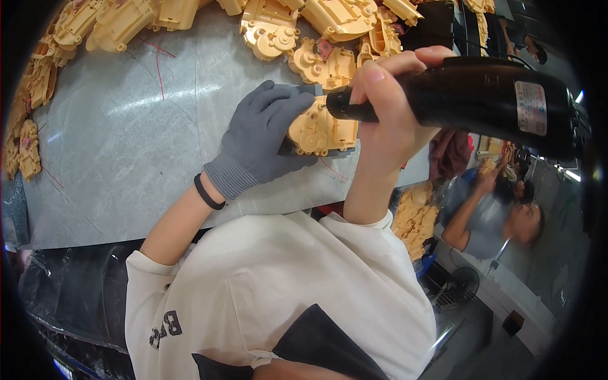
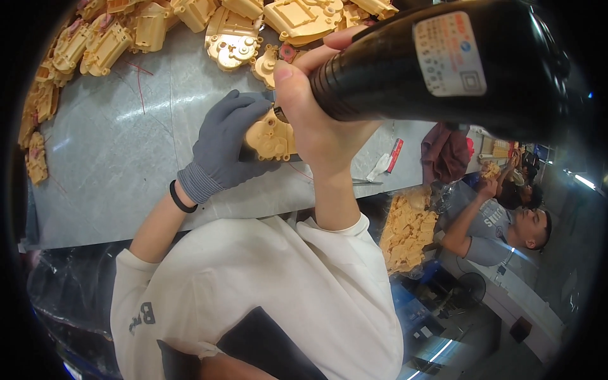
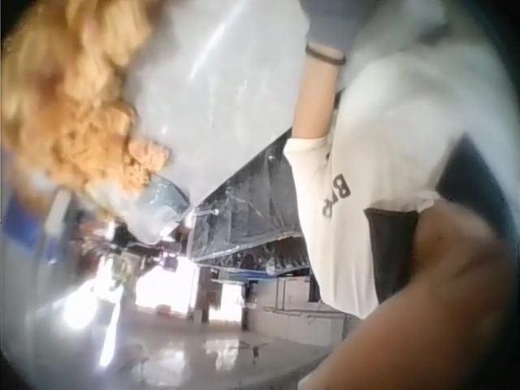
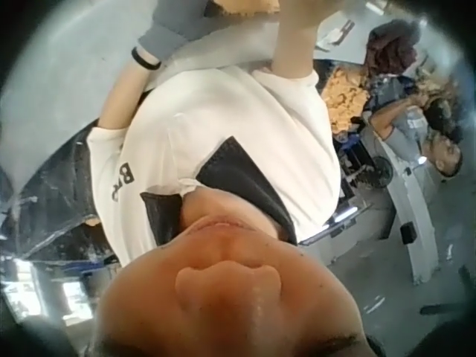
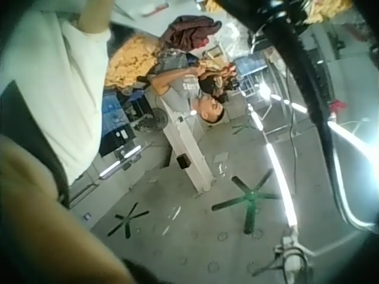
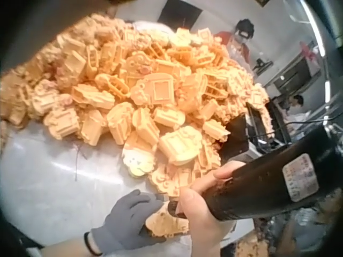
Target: The person repeatedly takes plastic casings, positions them onto a fixture, and fastens screws into each casing using an electric screwdriver.
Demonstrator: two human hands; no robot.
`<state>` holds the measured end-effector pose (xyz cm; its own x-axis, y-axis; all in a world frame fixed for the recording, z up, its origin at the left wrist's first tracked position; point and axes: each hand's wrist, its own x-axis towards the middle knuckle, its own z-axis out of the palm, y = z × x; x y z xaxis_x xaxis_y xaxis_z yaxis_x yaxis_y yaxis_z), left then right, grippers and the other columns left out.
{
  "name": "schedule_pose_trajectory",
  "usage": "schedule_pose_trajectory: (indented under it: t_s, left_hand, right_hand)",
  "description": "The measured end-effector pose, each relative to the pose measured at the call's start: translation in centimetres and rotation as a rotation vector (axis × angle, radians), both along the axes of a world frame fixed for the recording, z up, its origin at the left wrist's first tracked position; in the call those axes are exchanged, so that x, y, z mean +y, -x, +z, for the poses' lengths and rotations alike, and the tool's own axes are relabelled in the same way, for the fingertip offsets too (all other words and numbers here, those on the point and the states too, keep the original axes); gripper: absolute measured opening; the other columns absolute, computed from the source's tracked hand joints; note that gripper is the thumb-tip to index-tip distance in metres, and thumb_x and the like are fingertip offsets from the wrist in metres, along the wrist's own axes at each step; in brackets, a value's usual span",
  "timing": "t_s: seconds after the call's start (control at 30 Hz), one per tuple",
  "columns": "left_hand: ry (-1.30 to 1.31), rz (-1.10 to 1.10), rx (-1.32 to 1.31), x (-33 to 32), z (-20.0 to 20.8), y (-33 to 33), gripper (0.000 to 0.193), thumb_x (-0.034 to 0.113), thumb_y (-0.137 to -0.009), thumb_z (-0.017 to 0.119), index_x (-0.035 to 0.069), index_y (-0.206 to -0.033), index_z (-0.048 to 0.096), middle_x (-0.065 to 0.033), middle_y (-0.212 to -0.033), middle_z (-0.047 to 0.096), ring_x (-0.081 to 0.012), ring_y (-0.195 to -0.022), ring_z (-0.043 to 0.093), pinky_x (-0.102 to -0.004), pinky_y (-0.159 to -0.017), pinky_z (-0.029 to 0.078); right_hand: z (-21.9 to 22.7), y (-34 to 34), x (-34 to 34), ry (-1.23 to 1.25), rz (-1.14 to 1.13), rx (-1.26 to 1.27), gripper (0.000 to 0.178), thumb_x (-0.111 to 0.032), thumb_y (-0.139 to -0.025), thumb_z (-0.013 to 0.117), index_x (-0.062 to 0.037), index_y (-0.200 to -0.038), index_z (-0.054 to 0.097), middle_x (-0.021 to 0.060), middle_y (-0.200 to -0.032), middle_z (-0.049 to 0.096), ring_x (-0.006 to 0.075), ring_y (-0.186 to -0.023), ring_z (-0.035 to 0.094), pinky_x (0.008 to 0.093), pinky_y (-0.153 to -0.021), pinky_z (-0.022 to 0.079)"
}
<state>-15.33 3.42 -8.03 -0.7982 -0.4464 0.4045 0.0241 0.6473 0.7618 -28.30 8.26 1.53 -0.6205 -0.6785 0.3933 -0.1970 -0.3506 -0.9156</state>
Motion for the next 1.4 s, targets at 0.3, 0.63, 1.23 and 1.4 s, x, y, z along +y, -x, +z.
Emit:
schedule_pose_trajectory:
  t_s: [0.3, 0.63, 1.23, 1.4]
  left_hand:
    - [-0.005, -0.01, 0.053, -0.2, 0.6, 0.7, 0.077, 0.032, -0.059, 0.08, 0.008, -0.123, 0.045, -0.0101, -0.11, 0.057, -0.029, -0.102, 0.052, -0.0447, -0.096, 0.038]
    - [-0.579, 0.034, -0.235, -0.1, 1.9, 1.7, 0.051, 0.033, -0.075, 0.063, 0.002, -0.114, 0.054, -0.0136, -0.1, 0.061, -0.0287, -0.097, 0.057, -0.038, -0.088, 0.044]
    - [-0.227, 0.352, 0.78, -15.7, 8.5, -24.5, 0.051, 0.032, -0.077, 0.067, 0.006, -0.119, 0.054, -0.0152, -0.106, 0.06, -0.0287, -0.097, 0.059, -0.0402, -0.088, 0.046]
    - [-0.006, 1.56, -0.242, -17.9, 3.1, -25.6, 0.071, 0.032, -0.064, 0.077, 0.009, -0.124, 0.048, -0.0171, -0.113, 0.054, -0.0302, -0.103, 0.053, -0.0386, -0.09, 0.043]
  right_hand:
    - [-0.5, 0.6, 0.2, -0.029, -0.178, 0.215, 0.044, 0.007, -0.071, 0.054, -0.0023, -0.111, 0.037, 0.0076, -0.061, 0.048, 0.0164, -0.046, 0.047, 0.0282, -0.051, 0.043]
    - [3.9, 4.8, 9.5, 0.53, -0.145, -0.268, 0.011, -0.006, -0.078, 0.054, -0.003, -0.089, 0.051, 0.0012, -0.069, 0.042, 0.013, -0.062, 0.043, 0.0307, -0.071, 0.036]
    - [2.4, 5.2, 9.5, 0.454, -0.309, -0.349, 0.03, -0.006, -0.083, 0.051, 0.0009, -0.112, 0.049, 0.0009, -0.068, 0.039, 0.0109, -0.061, 0.04, 0.025, -0.065, 0.034]
    - [2.0, 4.8, 9.7, 0.407, -0.384, -0.357, 0.031, -0.007, -0.081, 0.051, -0.0035, -0.112, 0.05, -0.0001, -0.066, 0.039, 0.0104, -0.06, 0.04, 0.0253, -0.063, 0.033]
